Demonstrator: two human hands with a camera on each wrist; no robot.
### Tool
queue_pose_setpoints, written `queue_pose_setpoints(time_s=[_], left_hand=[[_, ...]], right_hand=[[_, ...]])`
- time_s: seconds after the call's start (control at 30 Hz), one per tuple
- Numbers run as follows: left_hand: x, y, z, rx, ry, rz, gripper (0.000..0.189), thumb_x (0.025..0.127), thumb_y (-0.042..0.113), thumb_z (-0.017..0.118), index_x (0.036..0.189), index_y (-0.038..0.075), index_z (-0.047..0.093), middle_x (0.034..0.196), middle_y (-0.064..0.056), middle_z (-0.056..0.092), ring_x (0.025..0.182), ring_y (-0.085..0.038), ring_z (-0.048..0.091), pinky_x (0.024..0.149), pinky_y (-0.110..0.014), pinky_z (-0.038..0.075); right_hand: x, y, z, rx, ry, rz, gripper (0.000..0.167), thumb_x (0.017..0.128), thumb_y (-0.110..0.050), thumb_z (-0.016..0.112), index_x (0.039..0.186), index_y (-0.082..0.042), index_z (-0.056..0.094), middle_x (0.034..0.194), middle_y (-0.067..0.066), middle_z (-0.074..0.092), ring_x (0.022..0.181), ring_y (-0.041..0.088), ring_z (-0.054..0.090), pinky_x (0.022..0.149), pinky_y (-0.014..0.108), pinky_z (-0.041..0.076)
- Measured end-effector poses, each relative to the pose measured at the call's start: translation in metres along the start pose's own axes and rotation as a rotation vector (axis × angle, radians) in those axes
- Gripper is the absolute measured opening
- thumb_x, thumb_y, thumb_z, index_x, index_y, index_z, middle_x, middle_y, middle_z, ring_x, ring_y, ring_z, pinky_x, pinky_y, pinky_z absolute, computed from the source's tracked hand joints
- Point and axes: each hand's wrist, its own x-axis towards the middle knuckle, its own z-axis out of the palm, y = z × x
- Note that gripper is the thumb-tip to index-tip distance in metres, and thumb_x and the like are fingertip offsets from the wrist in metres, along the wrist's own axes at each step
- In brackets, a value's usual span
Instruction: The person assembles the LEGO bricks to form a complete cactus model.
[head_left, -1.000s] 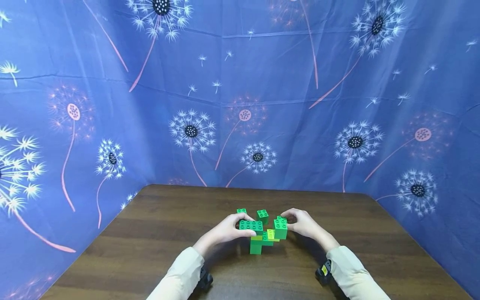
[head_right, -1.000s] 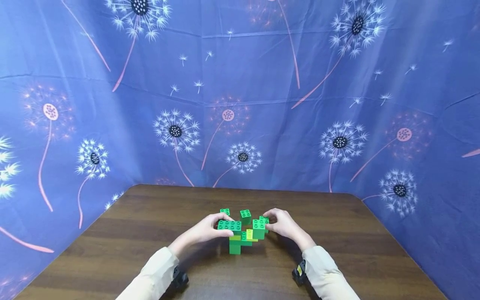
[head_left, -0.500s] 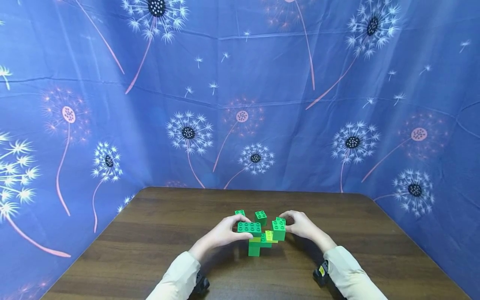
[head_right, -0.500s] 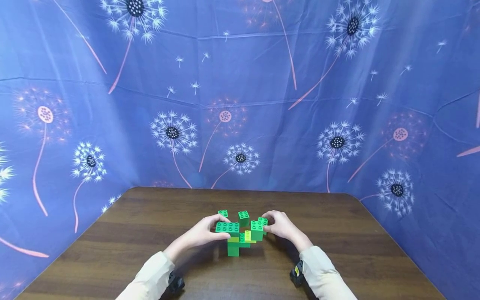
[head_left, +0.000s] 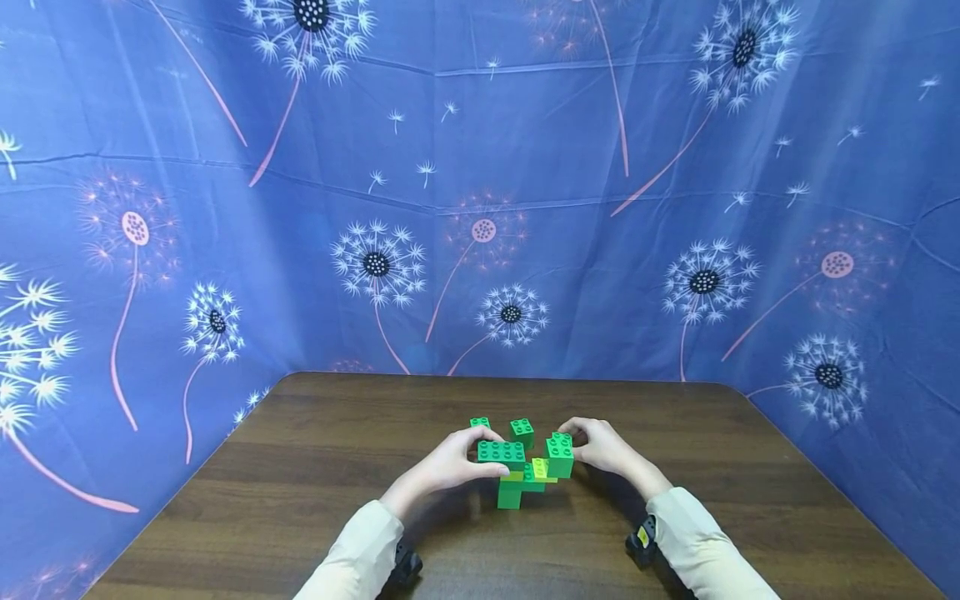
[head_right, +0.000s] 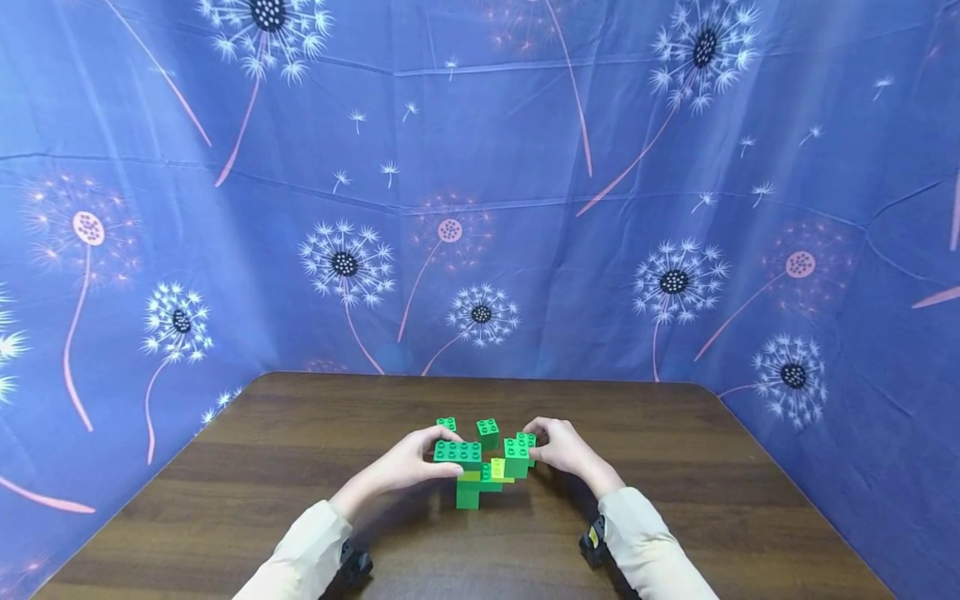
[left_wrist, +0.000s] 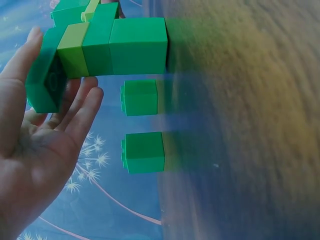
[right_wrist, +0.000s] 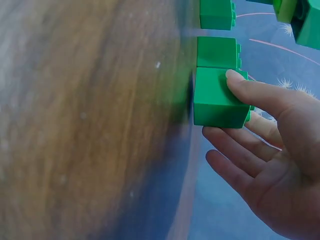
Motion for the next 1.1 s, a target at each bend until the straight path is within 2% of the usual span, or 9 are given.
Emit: queue_pose_setpoints(time_s=[0.3, 0.6, 0.87, 1.1], left_hand=[[-0.001, -0.002, 0.0, -0.003, 0.009, 0.011, 0.031, 0.082, 0.019, 0.073, 0.107, 0.005, 0.062, 0.096, -0.008, 0.065, 0.078, -0.002, 0.056, 0.072, -0.019, 0.048], [0.0, -0.003, -0.002, 0.031, 0.016, -0.008, 0.03, 0.082, 0.022, 0.074, 0.106, 0.008, 0.063, 0.095, -0.004, 0.065, 0.078, -0.001, 0.056, 0.072, -0.019, 0.047], [-0.001, -0.001, -0.001, 0.024, 0.025, -0.015, 0.031, 0.081, 0.019, 0.074, 0.108, 0.008, 0.062, 0.096, -0.004, 0.064, 0.078, -0.003, 0.055, 0.071, -0.019, 0.046], [-0.001, -0.003, -0.003, 0.047, 0.012, -0.028, 0.032, 0.081, 0.025, 0.074, 0.107, 0.009, 0.062, 0.094, -0.002, 0.064, 0.076, -0.002, 0.055, 0.069, -0.02, 0.046]], right_hand=[[0.0, -0.005, -0.008, -0.035, 0.038, -0.017, 0.028, 0.076, -0.005, 0.069, 0.104, -0.001, 0.066, 0.09, 0.006, 0.069, 0.082, 0.02, 0.062, 0.067, 0.025, 0.048], [-0.002, -0.016, -0.021, -0.016, 0.072, -0.004, 0.03, 0.079, -0.013, 0.072, 0.106, -0.003, 0.066, 0.096, 0.01, 0.069, 0.086, 0.024, 0.065, 0.075, 0.039, 0.052], [-0.004, -0.02, -0.027, 0.005, 0.097, -0.018, 0.035, 0.08, -0.02, 0.074, 0.108, -0.003, 0.066, 0.09, 0.005, 0.069, 0.081, 0.017, 0.065, 0.071, 0.029, 0.052], [-0.004, -0.022, -0.031, 0.01, 0.125, -0.041, 0.037, 0.08, -0.022, 0.075, 0.11, -0.003, 0.066, 0.092, 0.006, 0.069, 0.081, 0.017, 0.066, 0.072, 0.029, 0.053]])
